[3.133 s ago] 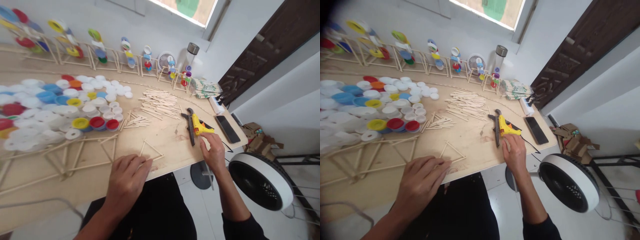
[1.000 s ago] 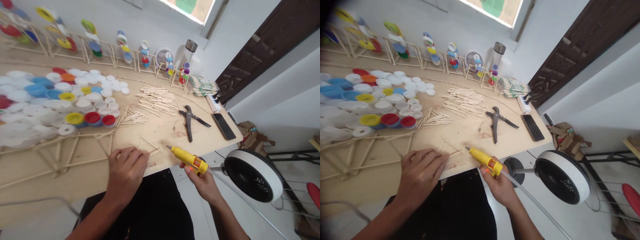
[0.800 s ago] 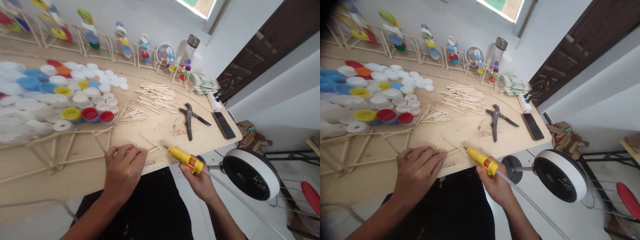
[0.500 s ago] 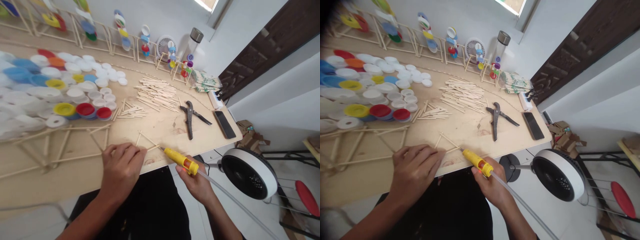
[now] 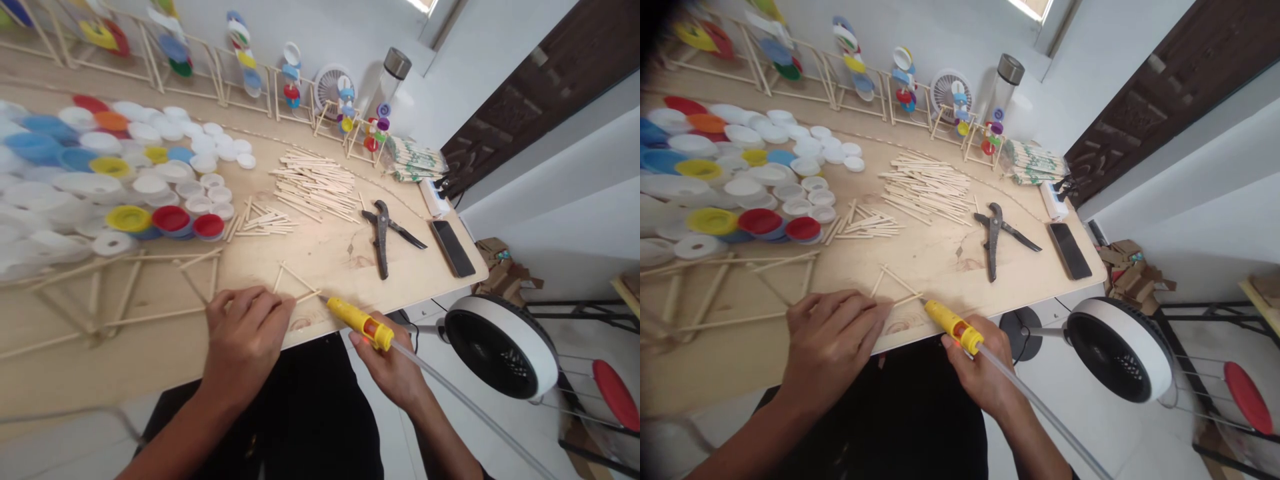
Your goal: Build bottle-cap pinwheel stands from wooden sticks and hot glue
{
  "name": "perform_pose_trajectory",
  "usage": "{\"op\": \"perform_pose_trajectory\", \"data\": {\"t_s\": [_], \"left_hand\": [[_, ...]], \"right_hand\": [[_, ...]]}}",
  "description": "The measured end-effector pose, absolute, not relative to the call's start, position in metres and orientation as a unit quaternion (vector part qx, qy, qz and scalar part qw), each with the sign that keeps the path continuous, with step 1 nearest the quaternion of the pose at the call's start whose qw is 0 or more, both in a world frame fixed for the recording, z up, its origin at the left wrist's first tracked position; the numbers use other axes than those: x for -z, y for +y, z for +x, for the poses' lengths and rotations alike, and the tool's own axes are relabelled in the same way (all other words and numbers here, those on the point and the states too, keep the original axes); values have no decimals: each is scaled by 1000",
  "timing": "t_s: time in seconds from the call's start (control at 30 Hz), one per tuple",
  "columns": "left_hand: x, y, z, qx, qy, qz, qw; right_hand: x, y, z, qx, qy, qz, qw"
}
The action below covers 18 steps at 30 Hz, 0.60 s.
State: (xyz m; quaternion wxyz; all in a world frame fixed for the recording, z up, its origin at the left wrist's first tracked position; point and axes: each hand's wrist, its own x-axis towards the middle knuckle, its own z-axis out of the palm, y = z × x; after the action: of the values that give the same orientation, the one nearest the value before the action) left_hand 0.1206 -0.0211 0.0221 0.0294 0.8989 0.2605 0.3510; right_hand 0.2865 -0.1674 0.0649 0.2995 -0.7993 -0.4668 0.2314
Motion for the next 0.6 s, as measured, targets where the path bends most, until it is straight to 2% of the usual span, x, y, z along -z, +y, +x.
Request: {"op": "perform_pose_trajectory", "data": {"t_s": [0.6], "left_hand": [[-24, -22, 122, -355, 258, 898, 41]], "right_hand": [[-65, -169, 286, -193, -482, -806, 285]]}}
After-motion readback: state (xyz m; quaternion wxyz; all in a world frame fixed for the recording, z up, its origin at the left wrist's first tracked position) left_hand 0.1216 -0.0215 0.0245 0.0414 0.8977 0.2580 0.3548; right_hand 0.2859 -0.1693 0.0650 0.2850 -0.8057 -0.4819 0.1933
